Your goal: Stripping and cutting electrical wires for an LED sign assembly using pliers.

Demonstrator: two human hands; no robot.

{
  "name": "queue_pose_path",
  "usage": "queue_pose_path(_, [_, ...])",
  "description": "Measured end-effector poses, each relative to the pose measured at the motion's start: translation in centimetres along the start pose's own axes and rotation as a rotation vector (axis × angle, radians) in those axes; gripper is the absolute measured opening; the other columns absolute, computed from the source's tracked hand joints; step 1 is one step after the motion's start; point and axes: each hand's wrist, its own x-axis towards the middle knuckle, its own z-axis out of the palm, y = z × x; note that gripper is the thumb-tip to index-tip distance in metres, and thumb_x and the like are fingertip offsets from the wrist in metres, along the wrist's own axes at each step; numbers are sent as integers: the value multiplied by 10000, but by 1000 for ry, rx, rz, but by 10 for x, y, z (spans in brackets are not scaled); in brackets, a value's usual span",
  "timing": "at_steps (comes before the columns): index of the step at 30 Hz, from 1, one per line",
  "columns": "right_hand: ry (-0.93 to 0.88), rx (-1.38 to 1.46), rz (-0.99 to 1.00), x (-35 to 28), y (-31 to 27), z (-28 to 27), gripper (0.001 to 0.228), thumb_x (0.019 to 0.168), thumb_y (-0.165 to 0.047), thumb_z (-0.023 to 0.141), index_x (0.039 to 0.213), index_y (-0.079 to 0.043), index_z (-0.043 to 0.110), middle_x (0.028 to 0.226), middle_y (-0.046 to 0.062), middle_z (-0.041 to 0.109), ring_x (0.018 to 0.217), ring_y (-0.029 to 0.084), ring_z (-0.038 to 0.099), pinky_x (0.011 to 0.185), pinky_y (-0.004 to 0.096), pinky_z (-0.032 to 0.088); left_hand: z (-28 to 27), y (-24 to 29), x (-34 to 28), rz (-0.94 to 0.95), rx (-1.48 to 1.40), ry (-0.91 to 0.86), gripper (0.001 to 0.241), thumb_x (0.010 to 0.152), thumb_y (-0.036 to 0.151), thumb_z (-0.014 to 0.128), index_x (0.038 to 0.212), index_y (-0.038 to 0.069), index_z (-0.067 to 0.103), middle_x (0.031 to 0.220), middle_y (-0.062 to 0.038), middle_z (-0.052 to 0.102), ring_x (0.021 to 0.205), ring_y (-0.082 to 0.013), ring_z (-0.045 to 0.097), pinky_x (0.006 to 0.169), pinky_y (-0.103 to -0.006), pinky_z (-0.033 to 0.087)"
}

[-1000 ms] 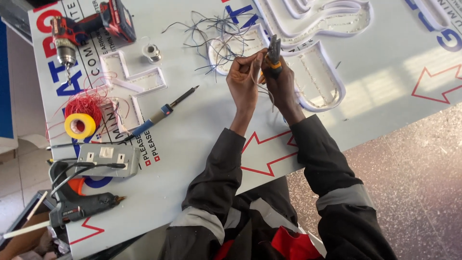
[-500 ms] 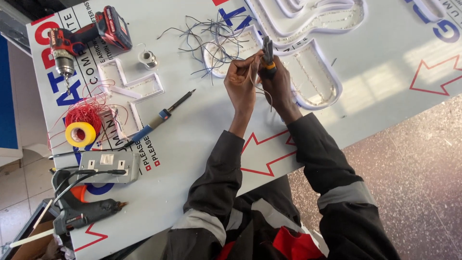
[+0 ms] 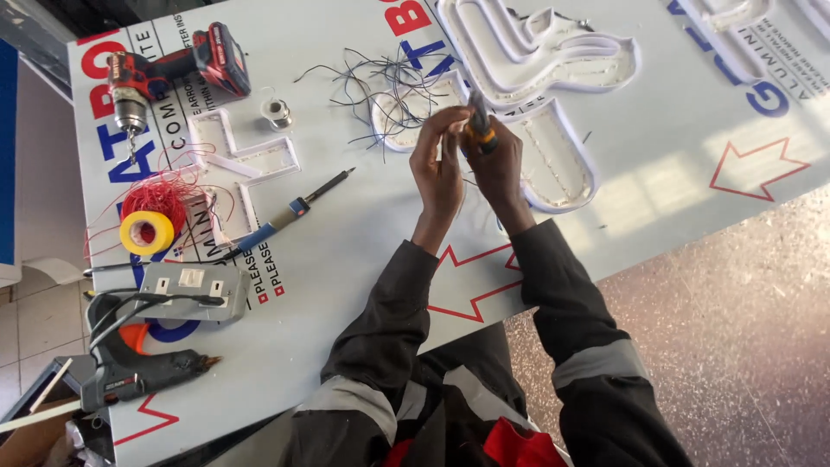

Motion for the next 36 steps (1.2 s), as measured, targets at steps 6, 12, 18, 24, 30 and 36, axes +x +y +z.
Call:
queue_pose_path(6, [91,222,-121,-4,37,54,229,775,-56,956,908,27,789,1028,293,762,887,598,716,790,617,600,-5,-10,9,-171,-662,175,413,1304,421,430,1423,129,696,846,39,549,892,-74,611,772,-209,565])
queue_pose_path(12, [42,207,72,-3,-4,78,189,808,-61,942,876,-95,769,857,104,812,852,415,814,817,482,618,-36,-20,5,-280,-1141,212,427,1316,267,325,1537,46,615,736,128,233,708,-82,301,751,-279,448])
queue_pose_path(18, [-151,-106,152,7,-5,79,292,869,-97,813,675,-184,613,573,-42,569,542,109,370,474,348,286,-58,-46,28,-567,-1027,340,471,1213,242,566,1592,-37,598,677,72,226,591,-100,261,609,-290,315])
queue_pose_path(24, [-501,-410,408,51,103,140,459,1129,-593,543,941,-232,754,862,97,760,851,280,761,663,475,484,-27,63,-10,-677,-774,75,521,1181,241,434,672,226,324,636,67,241,622,-101,181,617,-349,181])
queue_pose_path(30, [-134,106,531,33,19,61,673,851,-499,1078,629,-245,496,620,-137,480,632,13,427,547,321,327,-44,98,-21,-839,-751,181,357,1139,399,626,866,203,503,750,82,167,651,-75,214,607,-302,260])
queue_pose_path(36, [-298,135,420,19,22,73,657,995,-479,931,709,-257,383,656,-109,360,656,48,354,594,337,283,-99,-27,64,-828,-884,-115,272,1197,371,513,1010,185,580,763,77,144,621,-100,97,546,-308,157])
